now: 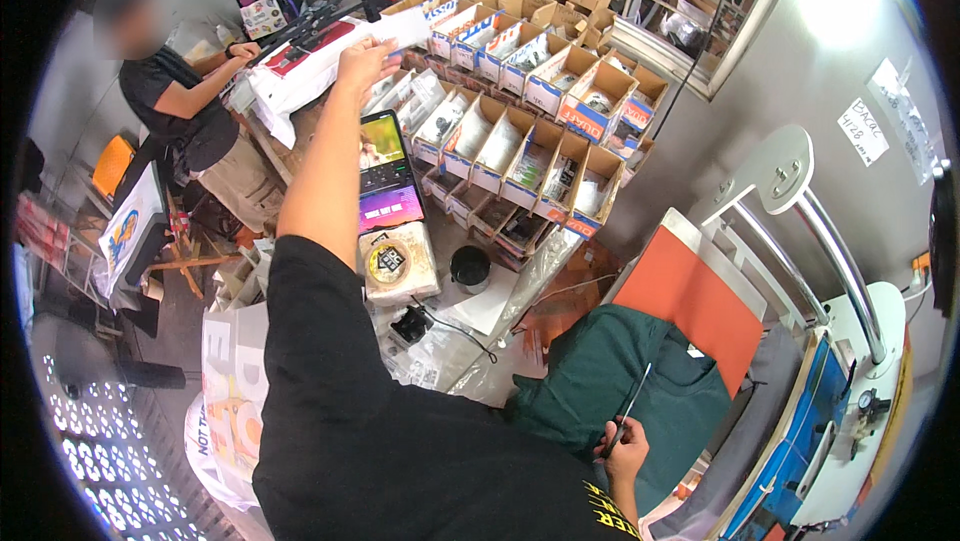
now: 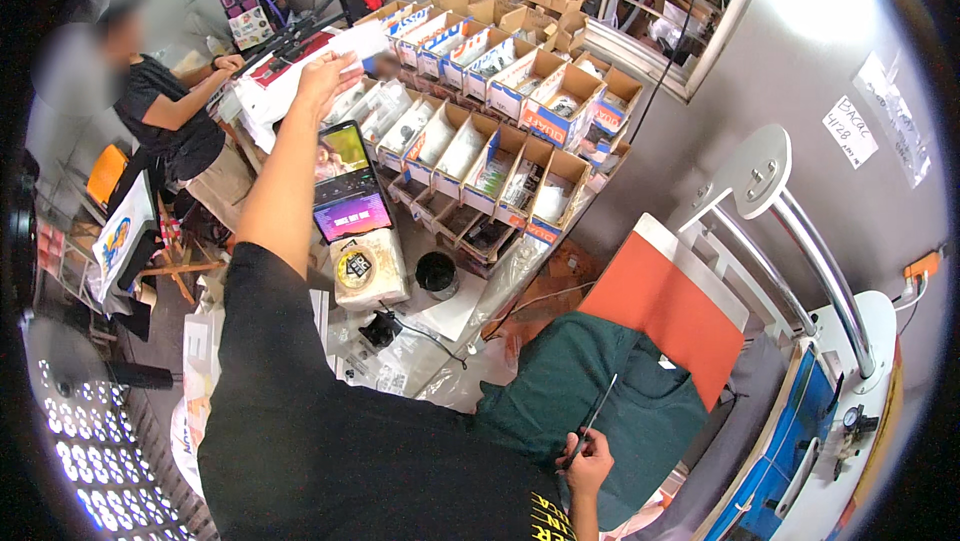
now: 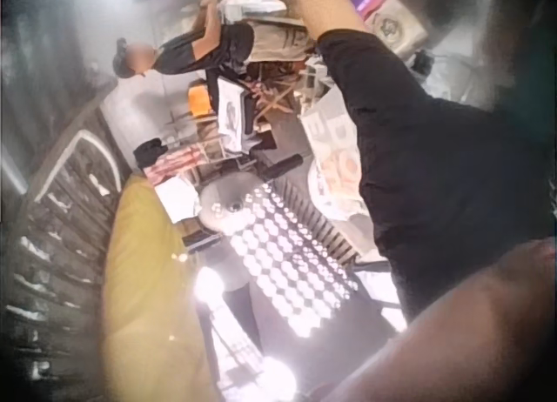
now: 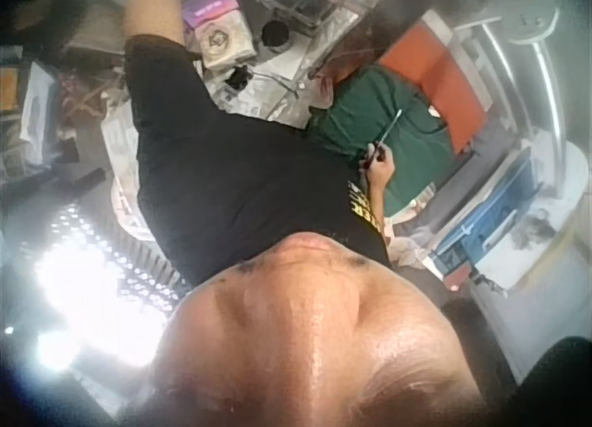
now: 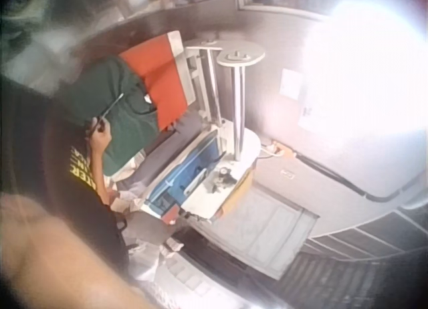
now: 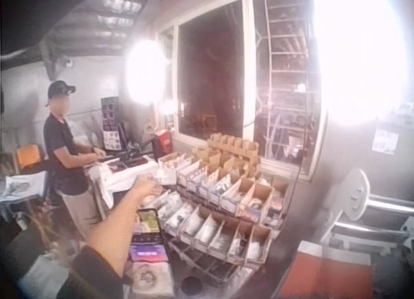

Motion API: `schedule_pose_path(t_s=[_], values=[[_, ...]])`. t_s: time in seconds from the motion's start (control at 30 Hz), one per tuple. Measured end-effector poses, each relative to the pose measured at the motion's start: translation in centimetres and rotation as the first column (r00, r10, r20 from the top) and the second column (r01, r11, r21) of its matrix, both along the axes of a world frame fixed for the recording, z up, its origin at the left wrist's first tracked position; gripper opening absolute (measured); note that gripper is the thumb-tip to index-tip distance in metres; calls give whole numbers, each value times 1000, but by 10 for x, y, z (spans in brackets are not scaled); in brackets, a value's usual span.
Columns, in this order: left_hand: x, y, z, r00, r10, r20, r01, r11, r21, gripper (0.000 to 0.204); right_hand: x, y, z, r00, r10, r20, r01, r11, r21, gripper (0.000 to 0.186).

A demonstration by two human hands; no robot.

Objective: The person organizes printed t-shirts, prepares a plain green garment by smoothing it on a heat press, and cuts a transfer film using scissors before aligning it on the garment.

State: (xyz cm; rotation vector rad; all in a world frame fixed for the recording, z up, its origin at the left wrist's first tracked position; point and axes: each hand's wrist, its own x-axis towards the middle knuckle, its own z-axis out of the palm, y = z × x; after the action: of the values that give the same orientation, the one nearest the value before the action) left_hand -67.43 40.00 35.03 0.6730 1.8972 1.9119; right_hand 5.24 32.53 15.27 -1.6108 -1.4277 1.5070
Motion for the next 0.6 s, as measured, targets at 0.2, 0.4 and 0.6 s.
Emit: schedule_pose_path(t_s=[0.2, 0.4, 0.6], values=[[66, -44, 21, 976, -30, 214, -58, 918, 393, 20, 4, -1, 3, 999, 25, -38, -24, 999, 40, 33], [154, -125, 80, 992, -54, 114, -6, 881, 474, 13, 12, -6, 0, 961, 230, -155, -183, 946, 268, 36], [292, -227, 158, 885, 370, -282, -229, 874, 428, 6, 7, -6, 36, 812, 483, -327, -396, 869, 297, 42]])
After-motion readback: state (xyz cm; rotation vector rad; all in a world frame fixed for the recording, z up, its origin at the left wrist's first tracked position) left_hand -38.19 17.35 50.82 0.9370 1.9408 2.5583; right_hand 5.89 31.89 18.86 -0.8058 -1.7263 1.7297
